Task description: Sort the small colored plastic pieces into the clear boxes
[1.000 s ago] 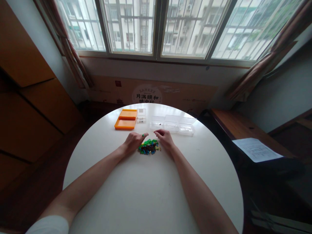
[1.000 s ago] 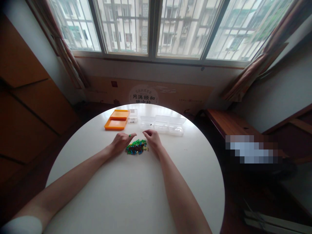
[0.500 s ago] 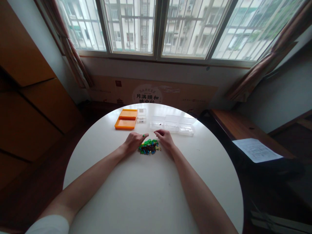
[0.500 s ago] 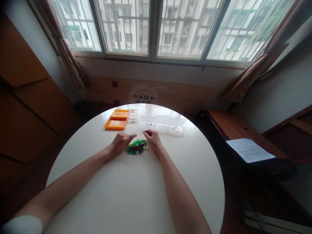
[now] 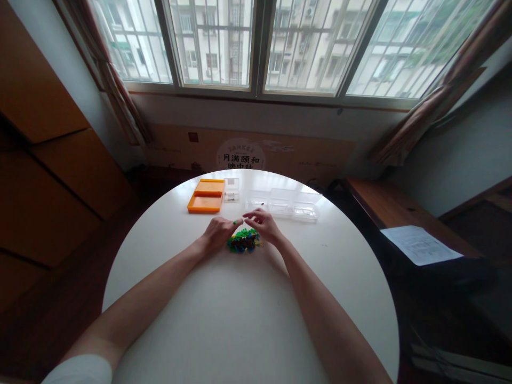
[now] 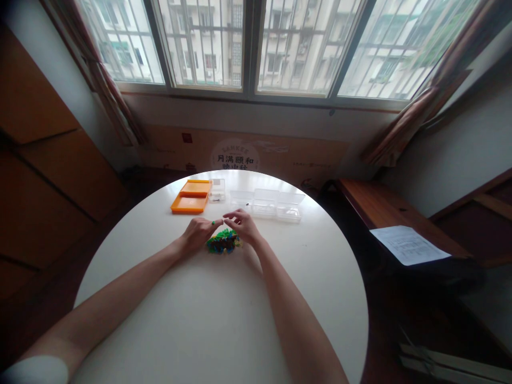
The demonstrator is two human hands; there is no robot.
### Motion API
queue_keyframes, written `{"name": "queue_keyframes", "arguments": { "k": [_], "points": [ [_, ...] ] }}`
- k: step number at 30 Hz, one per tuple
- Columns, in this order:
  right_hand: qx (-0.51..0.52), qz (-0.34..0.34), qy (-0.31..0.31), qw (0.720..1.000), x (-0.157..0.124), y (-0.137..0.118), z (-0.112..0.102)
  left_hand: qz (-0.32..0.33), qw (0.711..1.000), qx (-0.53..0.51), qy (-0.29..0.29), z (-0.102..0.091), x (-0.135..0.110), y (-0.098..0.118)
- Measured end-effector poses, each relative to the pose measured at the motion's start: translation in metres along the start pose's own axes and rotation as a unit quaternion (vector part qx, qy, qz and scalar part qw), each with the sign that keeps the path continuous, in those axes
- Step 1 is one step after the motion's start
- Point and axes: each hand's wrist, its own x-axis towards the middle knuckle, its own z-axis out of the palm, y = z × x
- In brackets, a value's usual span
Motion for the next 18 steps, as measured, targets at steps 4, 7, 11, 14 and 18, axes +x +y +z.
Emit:
{"name": "queue_keyframes", "arguments": {
  "k": [4,7,11,14,18],
  "points": [
    [0.028,-0.014,-0.062,0.998,0.0,-0.015,0.006,0.001,1.0,-0.017,0.003,0.002,0.0,0.0],
    [0.035,-0.015,-0.077,0.996,0.0,-0.02,0.011,-0.004,0.999,-0.034,0.001,0.004,-0.001,-0.001],
    [0.033,-0.02,-0.076,0.996,0.001,-0.023,0.016,-0.007,0.999,-0.034,-0.012,0.007,-0.003,-0.003],
    [0.034,-0.028,-0.079,0.996,0.001,-0.023,0.016,-0.005,0.999,-0.035,-0.017,0.007,-0.003,-0.003],
    [0.049,-0.029,-0.08,0.995,0.002,-0.021,0.015,-0.004,0.999,-0.051,-0.011,0.006,-0.002,-0.002]
  ]
}}
